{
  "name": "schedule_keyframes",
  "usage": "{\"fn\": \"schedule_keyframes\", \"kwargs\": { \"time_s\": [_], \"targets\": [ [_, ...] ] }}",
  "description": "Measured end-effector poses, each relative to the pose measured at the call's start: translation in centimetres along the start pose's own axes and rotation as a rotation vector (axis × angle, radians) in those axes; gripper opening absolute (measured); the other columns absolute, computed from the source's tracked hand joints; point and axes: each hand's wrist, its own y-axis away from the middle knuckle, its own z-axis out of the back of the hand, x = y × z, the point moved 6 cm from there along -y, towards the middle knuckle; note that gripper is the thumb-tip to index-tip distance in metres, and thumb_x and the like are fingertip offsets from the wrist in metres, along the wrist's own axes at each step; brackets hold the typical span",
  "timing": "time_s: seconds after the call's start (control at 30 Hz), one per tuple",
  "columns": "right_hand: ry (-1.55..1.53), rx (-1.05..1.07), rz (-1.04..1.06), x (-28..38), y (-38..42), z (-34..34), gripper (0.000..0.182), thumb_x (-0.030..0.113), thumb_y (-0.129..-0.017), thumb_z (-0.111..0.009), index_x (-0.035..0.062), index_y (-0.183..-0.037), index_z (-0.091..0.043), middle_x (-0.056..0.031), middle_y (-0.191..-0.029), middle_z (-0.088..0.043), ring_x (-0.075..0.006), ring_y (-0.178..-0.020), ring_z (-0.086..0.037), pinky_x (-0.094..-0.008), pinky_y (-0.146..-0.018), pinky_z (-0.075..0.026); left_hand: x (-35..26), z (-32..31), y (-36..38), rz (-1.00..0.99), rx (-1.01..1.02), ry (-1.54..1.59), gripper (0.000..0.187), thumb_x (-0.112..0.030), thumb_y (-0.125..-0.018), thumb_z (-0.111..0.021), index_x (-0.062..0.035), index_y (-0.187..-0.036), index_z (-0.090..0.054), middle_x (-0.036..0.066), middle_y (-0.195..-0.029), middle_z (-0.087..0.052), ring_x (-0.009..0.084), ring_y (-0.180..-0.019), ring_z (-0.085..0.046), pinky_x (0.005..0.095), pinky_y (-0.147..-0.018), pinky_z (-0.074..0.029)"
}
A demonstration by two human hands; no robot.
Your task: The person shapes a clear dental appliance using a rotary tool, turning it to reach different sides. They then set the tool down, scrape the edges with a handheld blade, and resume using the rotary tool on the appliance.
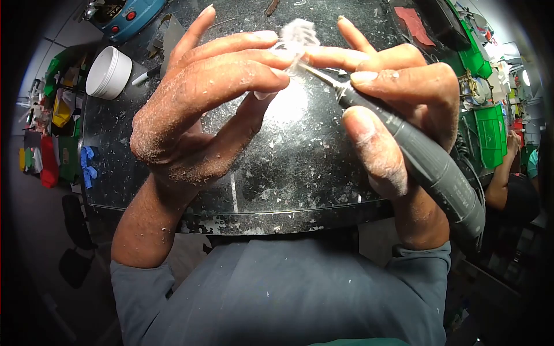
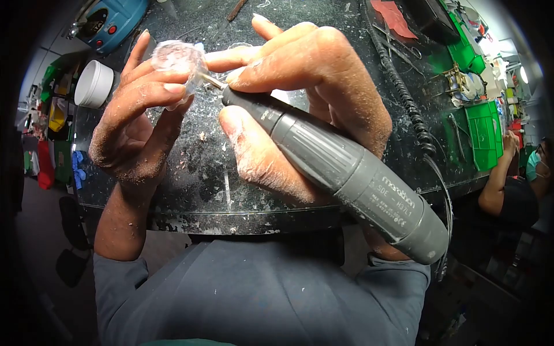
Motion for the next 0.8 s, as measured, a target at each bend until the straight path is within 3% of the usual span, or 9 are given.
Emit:
{"fn": "schedule_keyframes", "kwargs": {
  "time_s": [0.27,0.33,0.4,0.53,0.6,0.63,0.67,0.73,0.8],
  "targets": [
    [0.007,0.034,0.013,-0.1,-0.2,-0.1,0.025,0.010,-0.085,-0.062,0.0068,-0.103,-0.047,-0.0113,-0.093,-0.054,-0.0397,-0.103,-0.064,-0.0665,-0.109,-0.025,0.4,0.0,0.4,0.008,-0.017,0.045,0.031,0.011,-0.075,-0.071,-0.0015,-0.103,-0.064,0.017,-0.099,-0.071,0.0285,-0.106,-0.065,0.0612,-0.110,-0.028],
    [-0.196,-0.087,-0.025,-0.5,0.0,0.6,0.035,-0.002,-0.063,-0.078,0.0027,-0.095,-0.065,-0.0128,-0.092,-0.072,-0.0284,-0.097,-0.070,-0.0665,-0.109,-0.021,0.6,0.0,0.5,0.023,-0.030,0.076,0.032,0.011,-0.075,-0.070,-0.0007,-0.104,-0.063,0.017,-0.099,-0.071,0.0285,-0.107,-0.065,0.0609,-0.111,-0.027],
    [-0.063,0.016,0.039,-0.4,-0.2,0.7,0.023,0.019,-0.084,-0.058,0.0070,-0.101,-0.048,-0.0092,-0.082,-0.055,-0.0449,-0.101,-0.064,-0.0661,-0.108,-0.024,1.1,0.1,0.5,0.113,-0.116,0.203,0.032,0.012,-0.076,-0.067,0.0011,-0.106,-0.062,0.017,-0.098,-0.070,0.0280,-0.107,-0.065,0.0597,-0.112,-0.026],
    [-0.197,-0.244,0.012,-1.5,0.1,2.0,0.036,0.028,-0.102,-0.042,-0.0009,-0.123,-0.044,-0.0171,-0.088,-0.067,-0.0367,-0.093,-0.068,-0.0549,-0.101,-0.042,1.8,-0.1,0.9,0.264,-0.115,0.365,0.034,0.015,-0.075,-0.064,0.0030,-0.107,-0.061,0.019,-0.105,-0.068,0.0264,-0.108,-0.064,0.0574,-0.112,-0.028],
    [-0.305,-0.369,-0.139,-1.9,0.3,1.1,0.035,0.026,-0.103,-0.044,-0.0028,-0.122,-0.045,-0.0189,-0.094,-0.068,-0.0333,-0.095,-0.067,-0.0471,-0.100,-0.046,1.8,-0.5,1.0,0.269,-0.103,0.470,0.034,0.014,-0.077,-0.064,0.0042,-0.109,-0.060,0.019,-0.110,-0.067,0.0258,-0.110,-0.064,0.0523,-0.111,-0.032],
    [0.297,-0.203,-0.058,-0.1,-0.3,0.5,0.026,0.014,-0.099,-0.052,-0.0014,-0.120,-0.047,-0.0182,-0.097,-0.068,-0.0295,-0.098,-0.066,-0.0452,-0.098,-0.047,2.0,-0.9,1.1,0.439,-0.131,0.593,0.033,0.013,-0.078,-0.063,0.0047,-0.110,-0.059,0.018,-0.110,-0.066,0.0255,-0.110,-0.063,0.0485,-0.110,-0.034],
    [0.262,-0.193,-0.202,1.0,-0.4,0.0,0.030,0.000,-0.090,-0.062,0.0005,-0.117,-0.049,-0.0163,-0.097,-0.069,-0.0257,-0.100,-0.065,-0.0433,-0.097,-0.047,2.2,-1.3,1.4,0.610,-0.159,0.714,0.033,0.012,-0.079,-0.063,0.0051,-0.112,-0.058,0.017,-0.110,-0.066,0.0252,-0.110,-0.063,0.0447,-0.109,-0.037],
    [0.244,-0.106,0.243,0.5,-0.9,-0.4,0.037,-0.009,-0.081,-0.068,0.0020,-0.112,-0.051,-0.0143,-0.096,-0.070,-0.0239,-0.098,-0.066,-0.0411,-0.094,-0.048,2.1,-1.3,1.3,0.670,-0.136,0.751,0.034,0.008,-0.080,-0.063,0.0054,-0.114,-0.056,0.015,-0.110,-0.065,0.0232,-0.109,-0.062,0.0387,-0.106,-0.039],
    [0.502,0.045,0.282,0.9,-0.9,-1.0,0.036,-0.007,-0.077,-0.073,0.0033,-0.106,-0.054,-0.0120,-0.090,-0.070,-0.0238,-0.094,-0.066,-0.0398,-0.093,-0.049,2.3,-1.9,1.6,0.786,-0.102,0.844,0.036,0.004,-0.079,-0.064,0.0054,-0.115,-0.057,0.014,-0.110,-0.064,0.0207,-0.109,-0.060,0.0372,-0.105,-0.039]
  ]
}}
